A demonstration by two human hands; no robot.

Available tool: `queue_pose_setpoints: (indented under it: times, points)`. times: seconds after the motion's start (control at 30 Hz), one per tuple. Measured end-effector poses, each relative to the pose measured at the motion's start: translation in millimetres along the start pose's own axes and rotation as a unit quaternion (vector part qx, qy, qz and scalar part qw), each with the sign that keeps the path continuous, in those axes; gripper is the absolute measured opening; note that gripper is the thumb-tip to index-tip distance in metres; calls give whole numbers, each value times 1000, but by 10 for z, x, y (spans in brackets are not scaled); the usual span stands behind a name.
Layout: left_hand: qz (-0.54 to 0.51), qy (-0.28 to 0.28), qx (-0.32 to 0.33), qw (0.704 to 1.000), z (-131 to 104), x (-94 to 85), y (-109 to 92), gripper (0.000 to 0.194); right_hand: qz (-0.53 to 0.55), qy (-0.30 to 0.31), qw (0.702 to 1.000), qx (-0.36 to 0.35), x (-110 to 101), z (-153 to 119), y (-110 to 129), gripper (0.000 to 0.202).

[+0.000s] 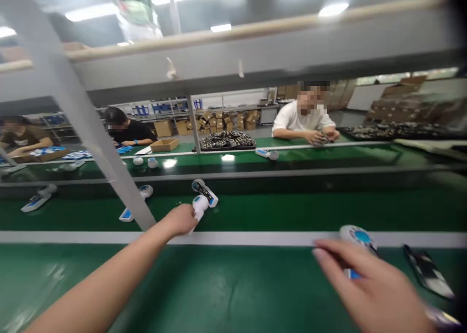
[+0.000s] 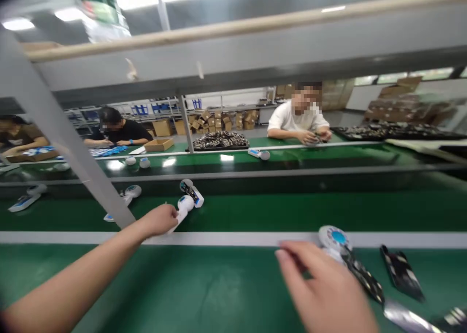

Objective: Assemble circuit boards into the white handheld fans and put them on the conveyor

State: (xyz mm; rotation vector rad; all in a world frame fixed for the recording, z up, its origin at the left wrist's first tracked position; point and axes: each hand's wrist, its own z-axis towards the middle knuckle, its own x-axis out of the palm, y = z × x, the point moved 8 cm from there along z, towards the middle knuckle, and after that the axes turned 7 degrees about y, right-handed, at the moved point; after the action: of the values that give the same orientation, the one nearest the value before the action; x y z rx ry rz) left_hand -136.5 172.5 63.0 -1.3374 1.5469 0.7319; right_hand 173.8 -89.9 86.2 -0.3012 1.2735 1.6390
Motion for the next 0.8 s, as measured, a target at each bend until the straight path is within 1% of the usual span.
queue_pose_setpoints:
  times: [0.03,0.07,0.1,0.17,0.2,0.27,0.3,0.33,0.37,0.4,0.47,0.53,0.57,0.6,0.63,0.67,0.73,0.77,0.8]
  points:
    - [3,14,30,999,-198,145,-133,18,33,71,997,-7,252,-95,187,21]
    - [0,24,60,998,-404,300,-269,9,63,137,989,-2,498,-183,322,21]
    - [-2,27,92,995,-610,454,-408,11,91,178,980,3,701,-258,416,22]
    - [-12,31,149,988,-975,768,-682,23,151,223,963,21,1004,-369,479,26]
    - [-17,40,179,983,-1124,924,-817,25,179,227,957,32,1095,-406,462,29]
    - [-18,71,231,970,-1345,1199,-1046,27,218,218,951,30,1169,-446,417,32]
    - [-19,86,253,963,-1420,1293,-1129,25,232,214,949,14,1170,-450,409,32]
    - [-22,95,273,957,-1471,1342,-1182,23,242,214,946,-7,1160,-446,408,32]
    - [-27,92,292,952,-1498,1336,-1205,21,249,217,943,-24,1148,-435,406,31]
    - [-35,74,312,947,-1502,1276,-1200,19,255,223,940,-34,1138,-417,395,31]
    - [-35,8,362,932,-1456,1052,-1134,20,261,239,935,-34,1136,-371,356,30]
    - [8,-69,410,909,-1346,827,-1033,27,261,259,929,-39,1144,-333,339,29]
    - [44,-93,433,896,-1271,764,-994,32,261,270,926,-48,1148,-323,347,30]
    - [81,-103,457,880,-1190,744,-971,38,260,280,922,-57,1150,-318,359,30]
    - [115,-103,481,863,-1114,754,-964,39,258,288,920,-64,1152,-317,368,29]
    - [139,-95,505,846,-1051,789,-970,36,256,293,919,-68,1153,-318,373,28]
    - [154,-69,546,821,-984,868,-1010,20,259,296,917,-63,1161,-321,366,26]
    - [145,-54,554,818,-971,893,-1033,17,266,292,917,-52,1168,-319,350,24]
    - [129,-38,551,824,-962,907,-1051,17,277,284,917,-35,1178,-313,325,22]
